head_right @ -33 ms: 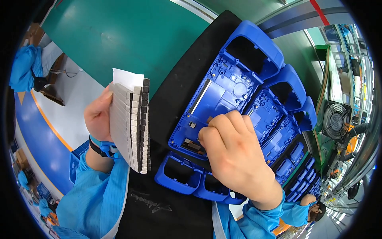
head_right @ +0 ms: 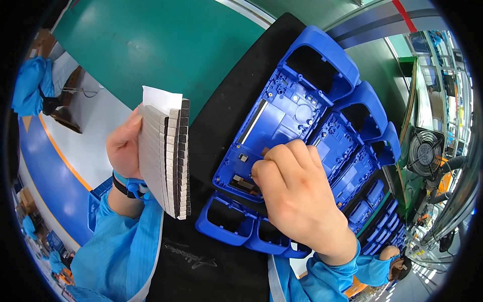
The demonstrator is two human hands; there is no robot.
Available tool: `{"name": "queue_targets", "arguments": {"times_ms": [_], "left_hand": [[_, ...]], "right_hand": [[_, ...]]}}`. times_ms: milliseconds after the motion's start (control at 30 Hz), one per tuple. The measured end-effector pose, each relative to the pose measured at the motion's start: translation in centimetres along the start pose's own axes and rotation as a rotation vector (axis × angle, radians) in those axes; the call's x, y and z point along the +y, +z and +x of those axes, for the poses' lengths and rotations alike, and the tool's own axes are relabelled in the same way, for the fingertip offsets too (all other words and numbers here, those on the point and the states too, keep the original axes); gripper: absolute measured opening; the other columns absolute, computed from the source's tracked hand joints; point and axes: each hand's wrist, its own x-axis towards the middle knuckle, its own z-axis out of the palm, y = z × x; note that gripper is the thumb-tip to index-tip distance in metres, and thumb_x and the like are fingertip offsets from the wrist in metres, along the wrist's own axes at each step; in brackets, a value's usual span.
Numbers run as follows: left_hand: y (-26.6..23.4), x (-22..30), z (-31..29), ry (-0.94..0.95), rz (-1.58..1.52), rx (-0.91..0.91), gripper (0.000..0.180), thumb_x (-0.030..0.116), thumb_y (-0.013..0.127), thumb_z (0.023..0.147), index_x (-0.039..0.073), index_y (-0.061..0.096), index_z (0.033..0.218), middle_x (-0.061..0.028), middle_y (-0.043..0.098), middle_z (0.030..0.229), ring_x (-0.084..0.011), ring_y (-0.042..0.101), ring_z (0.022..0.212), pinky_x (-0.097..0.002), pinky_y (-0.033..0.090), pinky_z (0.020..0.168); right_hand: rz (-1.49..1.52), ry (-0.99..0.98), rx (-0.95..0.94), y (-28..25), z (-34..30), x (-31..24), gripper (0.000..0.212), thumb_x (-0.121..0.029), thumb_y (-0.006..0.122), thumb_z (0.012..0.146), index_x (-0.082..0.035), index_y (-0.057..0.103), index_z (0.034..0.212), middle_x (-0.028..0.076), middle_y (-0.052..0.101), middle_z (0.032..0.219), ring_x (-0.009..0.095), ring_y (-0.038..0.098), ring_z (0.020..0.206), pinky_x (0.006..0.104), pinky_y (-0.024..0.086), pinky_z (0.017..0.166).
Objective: The person assembles small electronic components into plastic electronic housings by hand on a production line.
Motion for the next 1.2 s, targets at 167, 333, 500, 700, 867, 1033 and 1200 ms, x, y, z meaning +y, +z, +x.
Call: {"name": "queue_targets", "arguments": {"times_ms": [167, 333, 500, 700, 867, 1033, 1200], "left_hand": [[-0.1, -0.1, -0.2, 0.009, 0.016, 0.02, 0.055, 0.015, 0.046, 0.09, -0.007, 0.036, 0.14, -0.0242, 0.058, 0.127, -0.0287, 0.064, 0.11, -0.0367, 0.052, 0.095], [-0.3, -0.1, -0.3, 0.004, 0.037, 0.008, 0.055, 0.015, 0.045, 0.09, -0.007, 0.036, 0.141, -0.0239, 0.058, 0.127, -0.0281, 0.064, 0.109, -0.0358, 0.052, 0.094], [-0.3, -0.1, -0.3, 0.002, 0.056, -0.012, 0.055, 0.015, 0.045, 0.091, -0.007, 0.036, 0.14, -0.0238, 0.058, 0.127, -0.028, 0.064, 0.109, -0.0357, 0.052, 0.094], [0.2, 0.0, -0.3, 0.008, 0.052, 0.001, 0.054, 0.016, 0.046, 0.091, -0.007, 0.037, 0.139, -0.024, 0.058, 0.127, -0.028, 0.064, 0.11, -0.0357, 0.052, 0.094], [0.3, 0.2, -0.4, 0.012, 0.07, 0.024, 0.053, 0.016, 0.047, 0.09, -0.007, 0.04, 0.137, -0.0239, 0.059, 0.125, -0.0277, 0.064, 0.109, -0.0354, 0.051, 0.094], [3.0, 0.7, 0.0, 0.069, 0.44, 0.278, 0.052, 0.017, 0.052, 0.089, -0.009, 0.044, 0.133, -0.0215, 0.061, 0.122, -0.0263, 0.064, 0.106, -0.0345, 0.051, 0.093], [6.3, 0.3, -0.2, 0.095, 0.706, 0.226, 0.046, 0.017, 0.06, 0.089, -0.007, 0.049, 0.127, -0.0137, 0.063, 0.115, -0.0174, 0.061, 0.104, -0.0298, 0.047, 0.091]], "right_hand": [[0.013, -0.002, 0.0, 0.1, -0.2, 0.3, 0.02, 0.006, 0.069, 0.068, -0.002, 0.058, 0.083, 0.01, 0.055, 0.085, 0.028, 0.052, 0.08, 0.0379, 0.041, 0.07], [0.008, 0.001, -0.012, 0.0, -0.2, 0.2, 0.019, 0.005, 0.069, 0.069, -0.002, 0.058, 0.083, 0.01, 0.055, 0.085, 0.028, 0.052, 0.079, 0.0378, 0.04, 0.07], [-0.002, 0.009, -0.019, 0.0, -0.2, 0.2, 0.018, 0.004, 0.069, 0.069, -0.002, 0.058, 0.082, 0.009, 0.054, 0.084, 0.028, 0.052, 0.079, 0.0378, 0.04, 0.07], [-0.004, 0.012, -0.012, 0.0, -0.2, 0.1, 0.018, 0.004, 0.069, 0.069, -0.002, 0.058, 0.081, 0.009, 0.054, 0.084, 0.028, 0.051, 0.079, 0.0371, 0.04, 0.069], [-0.016, 0.013, -0.025, -0.1, 0.1, -0.1, 0.018, 0.004, 0.07, 0.069, -0.002, 0.06, 0.082, 0.01, 0.055, 0.084, 0.028, 0.052, 0.079, 0.0368, 0.041, 0.07], [0.028, 0.021, -0.004, -0.5, 0.1, 0.2, 0.018, 0.003, 0.071, 0.069, -0.002, 0.061, 0.083, 0.01, 0.056, 0.086, 0.029, 0.054, 0.081, 0.0359, 0.043, 0.072], [0.242, 0.086, 0.208, -2.1, -0.7, 0.8, 0.023, 0.003, 0.071, 0.066, 0.0, 0.061, 0.086, 0.014, 0.058, 0.087, 0.028, 0.059, 0.08, 0.0317, 0.046, 0.066]]}}
